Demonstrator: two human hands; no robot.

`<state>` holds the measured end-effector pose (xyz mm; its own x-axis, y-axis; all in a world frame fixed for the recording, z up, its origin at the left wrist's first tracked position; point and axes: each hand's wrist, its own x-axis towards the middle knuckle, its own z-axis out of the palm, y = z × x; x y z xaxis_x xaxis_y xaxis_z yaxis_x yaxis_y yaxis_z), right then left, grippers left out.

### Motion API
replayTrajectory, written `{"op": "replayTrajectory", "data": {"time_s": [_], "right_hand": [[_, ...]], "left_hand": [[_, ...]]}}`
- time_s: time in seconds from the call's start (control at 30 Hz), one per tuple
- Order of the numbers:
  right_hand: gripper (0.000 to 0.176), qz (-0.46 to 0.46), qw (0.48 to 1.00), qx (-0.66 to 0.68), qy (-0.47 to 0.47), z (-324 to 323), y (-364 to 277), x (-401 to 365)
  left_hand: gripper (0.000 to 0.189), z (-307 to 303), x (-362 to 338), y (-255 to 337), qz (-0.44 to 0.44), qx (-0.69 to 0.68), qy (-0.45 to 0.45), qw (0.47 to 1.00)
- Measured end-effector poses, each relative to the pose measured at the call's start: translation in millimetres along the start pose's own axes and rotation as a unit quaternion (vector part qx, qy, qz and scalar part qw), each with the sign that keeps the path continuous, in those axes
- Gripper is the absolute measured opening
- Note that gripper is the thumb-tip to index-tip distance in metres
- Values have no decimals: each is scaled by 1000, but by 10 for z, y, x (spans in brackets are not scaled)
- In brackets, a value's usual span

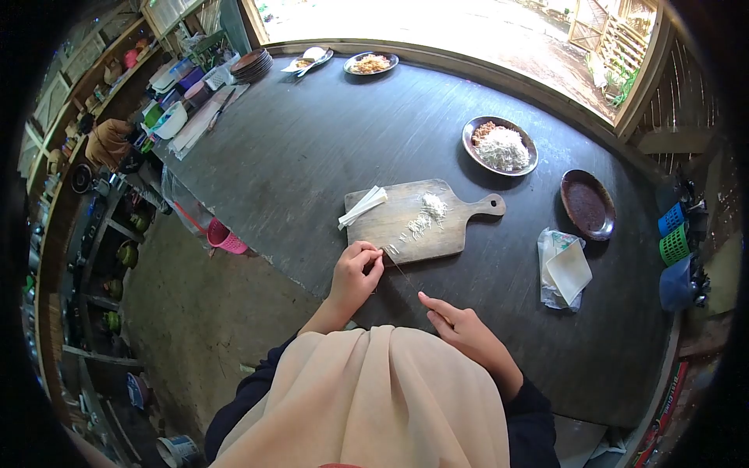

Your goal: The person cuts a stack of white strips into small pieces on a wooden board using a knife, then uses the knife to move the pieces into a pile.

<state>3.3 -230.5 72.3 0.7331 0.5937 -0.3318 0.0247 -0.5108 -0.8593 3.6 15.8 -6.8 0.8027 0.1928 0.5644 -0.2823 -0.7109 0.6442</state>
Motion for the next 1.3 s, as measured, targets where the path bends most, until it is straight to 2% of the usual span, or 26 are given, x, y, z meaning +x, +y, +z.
{"op": "replayTrajectory", "data": {"time_s": [0.33,0.5,0.73,0.83,0.93,1.13,1.2,1.3], "right_hand": [[38,10,1000,-6,-1,17,30,36],[37,-21,1000,-4,9,12,0,33],[37,10,999,-38,-33,-179,-36,8],[37,-3,999,-49,-20,-137,-80,8],[37,27,998,-49,-10,-59,-122,16],[38,-23,999,-46,10,12,19,29],[38,-65,996,-36,46,18,33,23],[38,-44,997,-54,29,-14,-41,-20]], "left_hand": [[6,-14,-2,-9,-4,2,-13,1000],[6,-10,5,-13,-2,2,-15,1000],[6,-12,20,2,3,-3,-13,1000],[6,1,13,-7,2,0,-14,1000],[6,1,11,-15,5,1,-16,1000],[6,-7,1,-8,0,0,-10,1000],[6,-6,-5,-25,-3,-5,-10,1000],[5,-1,-8,-26,-2,-4,-14,1000]]}}
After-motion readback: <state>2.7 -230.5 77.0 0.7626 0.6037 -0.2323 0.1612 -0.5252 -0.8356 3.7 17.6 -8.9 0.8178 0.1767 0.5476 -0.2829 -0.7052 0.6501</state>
